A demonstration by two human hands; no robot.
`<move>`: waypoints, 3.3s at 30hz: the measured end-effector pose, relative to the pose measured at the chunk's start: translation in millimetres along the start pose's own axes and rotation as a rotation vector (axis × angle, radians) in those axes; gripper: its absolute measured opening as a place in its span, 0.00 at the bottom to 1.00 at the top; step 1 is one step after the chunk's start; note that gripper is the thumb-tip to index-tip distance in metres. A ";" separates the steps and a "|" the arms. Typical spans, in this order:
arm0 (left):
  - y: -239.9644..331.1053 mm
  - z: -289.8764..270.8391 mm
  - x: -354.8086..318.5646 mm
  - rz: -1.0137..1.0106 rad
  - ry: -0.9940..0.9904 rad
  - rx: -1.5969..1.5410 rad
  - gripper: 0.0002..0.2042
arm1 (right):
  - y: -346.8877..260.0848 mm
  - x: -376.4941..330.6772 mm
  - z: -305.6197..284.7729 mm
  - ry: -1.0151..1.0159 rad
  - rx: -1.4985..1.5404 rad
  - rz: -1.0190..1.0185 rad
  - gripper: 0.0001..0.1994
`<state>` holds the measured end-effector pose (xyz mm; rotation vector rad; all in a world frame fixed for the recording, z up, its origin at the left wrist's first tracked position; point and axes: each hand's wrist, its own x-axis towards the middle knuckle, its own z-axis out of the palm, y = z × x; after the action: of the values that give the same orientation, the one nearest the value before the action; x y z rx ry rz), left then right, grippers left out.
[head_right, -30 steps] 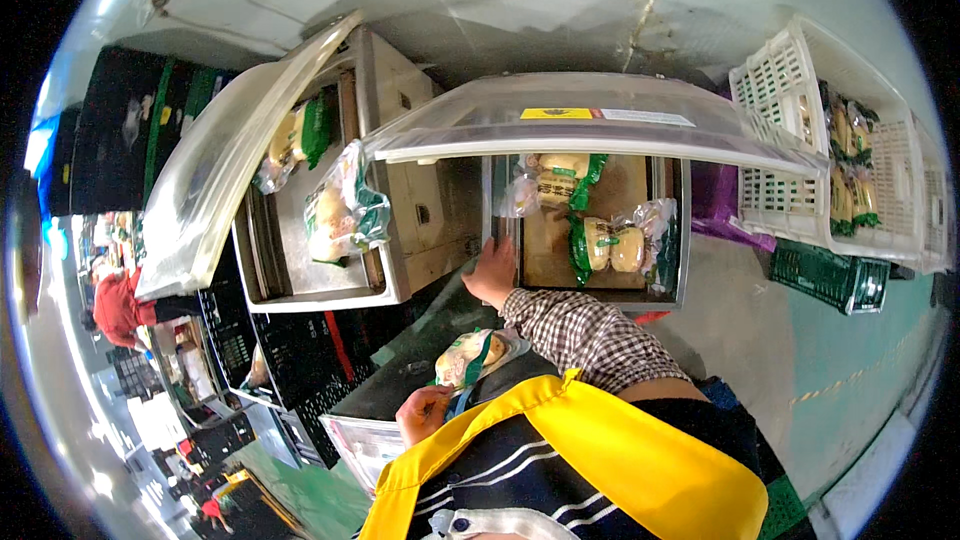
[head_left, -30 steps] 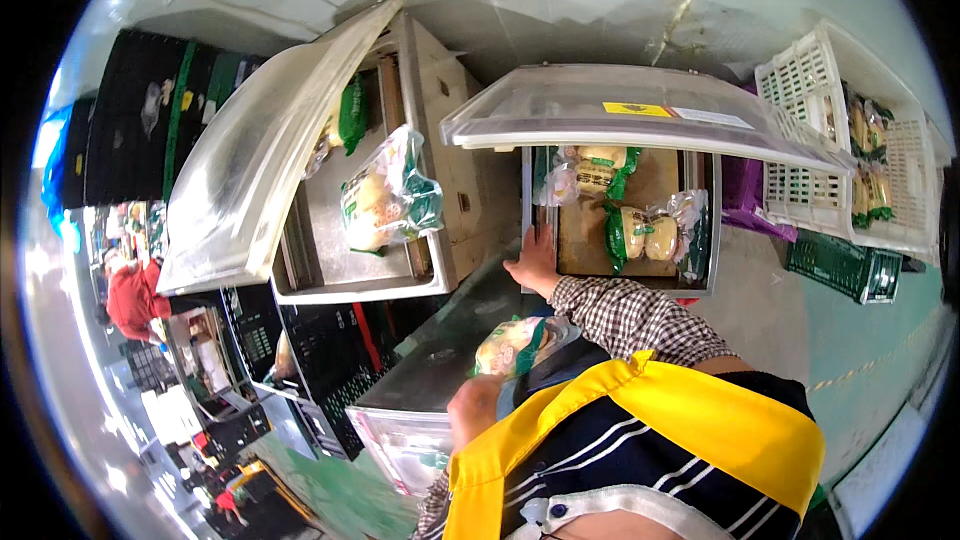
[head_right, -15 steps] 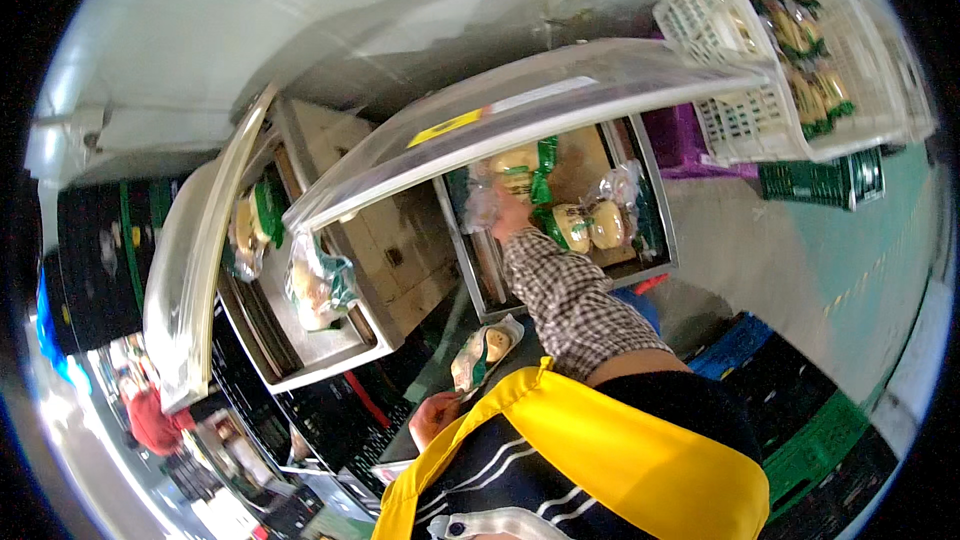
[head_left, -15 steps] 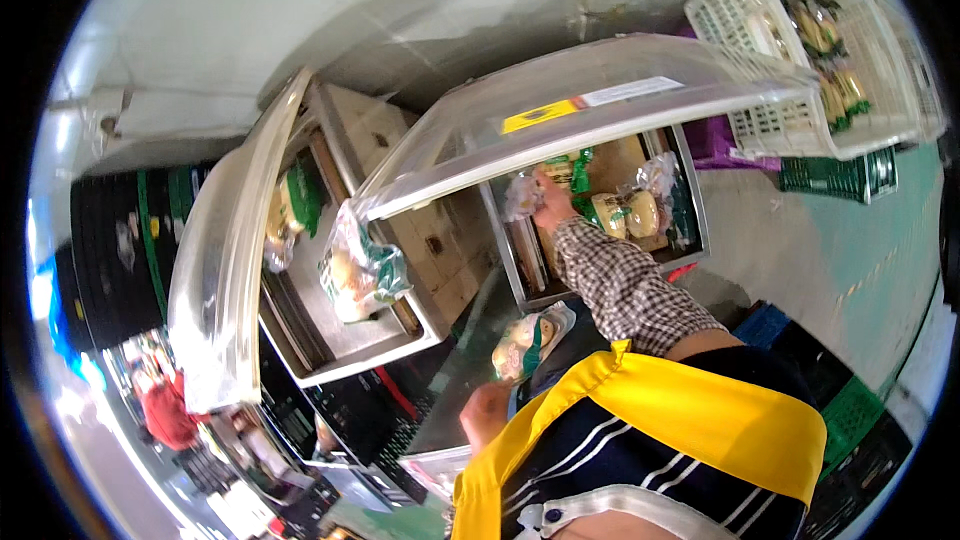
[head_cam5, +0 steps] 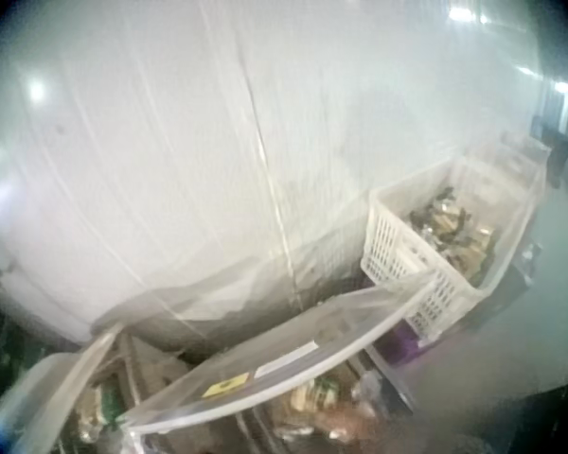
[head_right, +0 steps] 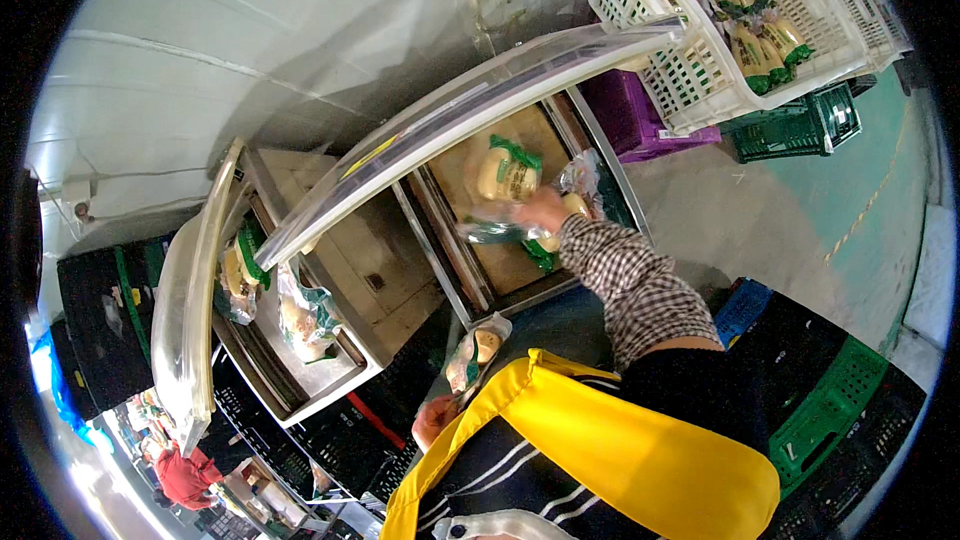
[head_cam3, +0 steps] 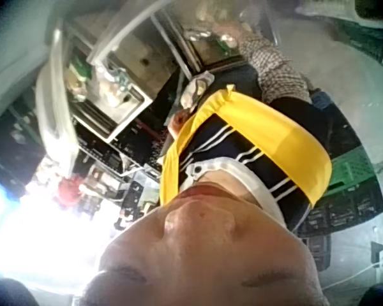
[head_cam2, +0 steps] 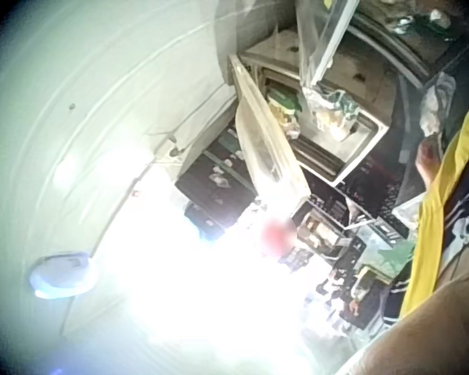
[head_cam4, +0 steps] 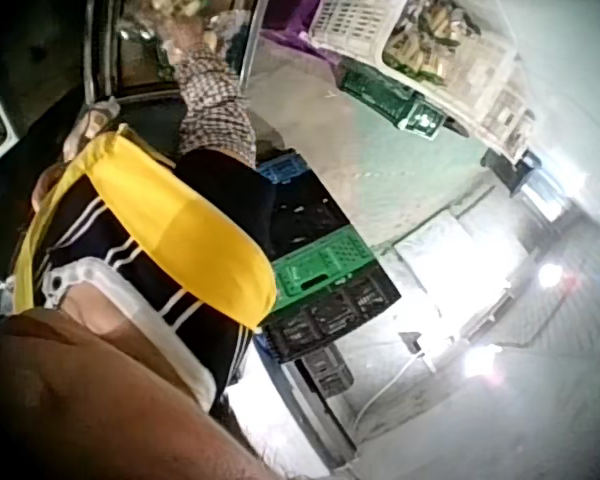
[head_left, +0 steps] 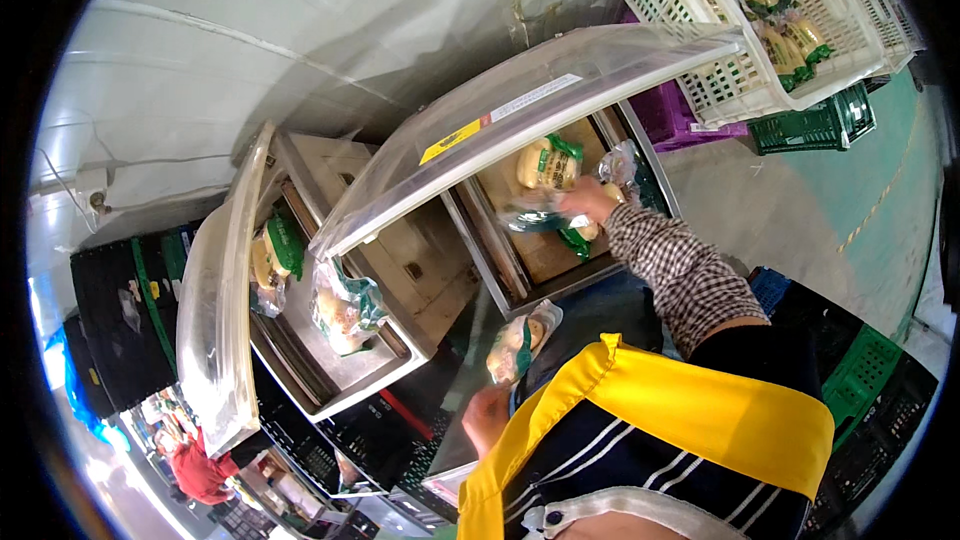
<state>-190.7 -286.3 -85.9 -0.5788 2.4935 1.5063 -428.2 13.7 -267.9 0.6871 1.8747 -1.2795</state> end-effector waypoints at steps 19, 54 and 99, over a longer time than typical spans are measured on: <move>32.1 55.9 -71.0 0.002 0.007 0.312 0.06 | -8.7 41.9 -24.0 0.284 -1.173 -0.180 0.16; 78.3 373.2 -11.6 1.034 -1.409 0.206 0.09 | 316.7 -929.4 -202.0 2.013 0.849 -0.689 0.10; 97.4 442.6 -253.5 1.349 -1.780 0.319 0.05 | 480.1 -891.3 -95.1 1.543 1.761 -0.485 0.18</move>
<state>-23.5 203.3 -130.8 1.8854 1.1887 0.7501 425.5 257.6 227.9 2.7864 1.0873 -3.2007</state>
